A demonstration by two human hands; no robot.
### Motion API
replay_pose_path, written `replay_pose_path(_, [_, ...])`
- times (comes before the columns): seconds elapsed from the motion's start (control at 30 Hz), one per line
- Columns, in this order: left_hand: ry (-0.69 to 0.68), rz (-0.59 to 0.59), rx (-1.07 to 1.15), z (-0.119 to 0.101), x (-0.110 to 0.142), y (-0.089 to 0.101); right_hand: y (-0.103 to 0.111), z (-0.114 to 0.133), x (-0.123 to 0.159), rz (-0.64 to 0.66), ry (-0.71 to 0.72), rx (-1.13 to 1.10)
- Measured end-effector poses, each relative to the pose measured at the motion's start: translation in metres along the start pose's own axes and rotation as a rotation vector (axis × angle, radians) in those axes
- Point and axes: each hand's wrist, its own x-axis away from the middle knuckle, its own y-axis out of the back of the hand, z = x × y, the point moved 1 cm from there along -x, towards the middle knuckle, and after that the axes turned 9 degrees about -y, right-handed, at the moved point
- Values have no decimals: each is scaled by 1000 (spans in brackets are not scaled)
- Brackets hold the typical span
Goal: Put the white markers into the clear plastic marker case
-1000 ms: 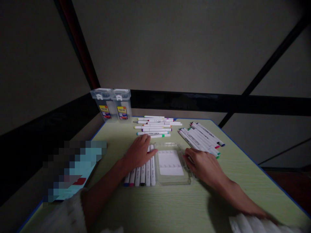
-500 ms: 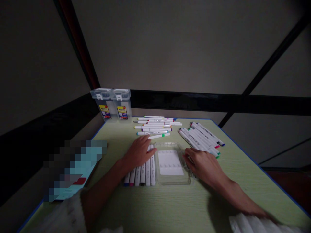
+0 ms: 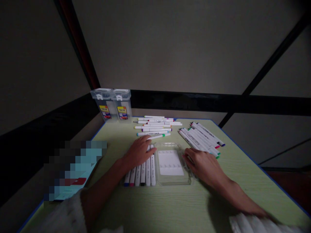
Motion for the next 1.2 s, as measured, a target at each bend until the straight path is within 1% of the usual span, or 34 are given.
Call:
replay_pose_path(0.3, [24,5,66,2,1,-1,-1,-1,0,8,5,9])
replay_pose_path(0.7, [-7,-57,7,2,2,-3,0,0,0,8,-3,22])
replay_pose_path(1.03, [10,-127,-7,-4,-1,4,1,0,0,18,0,11])
replay_pose_path(1.2, [11,-218,15,-1,0,3,2,0,0,21,-8,16])
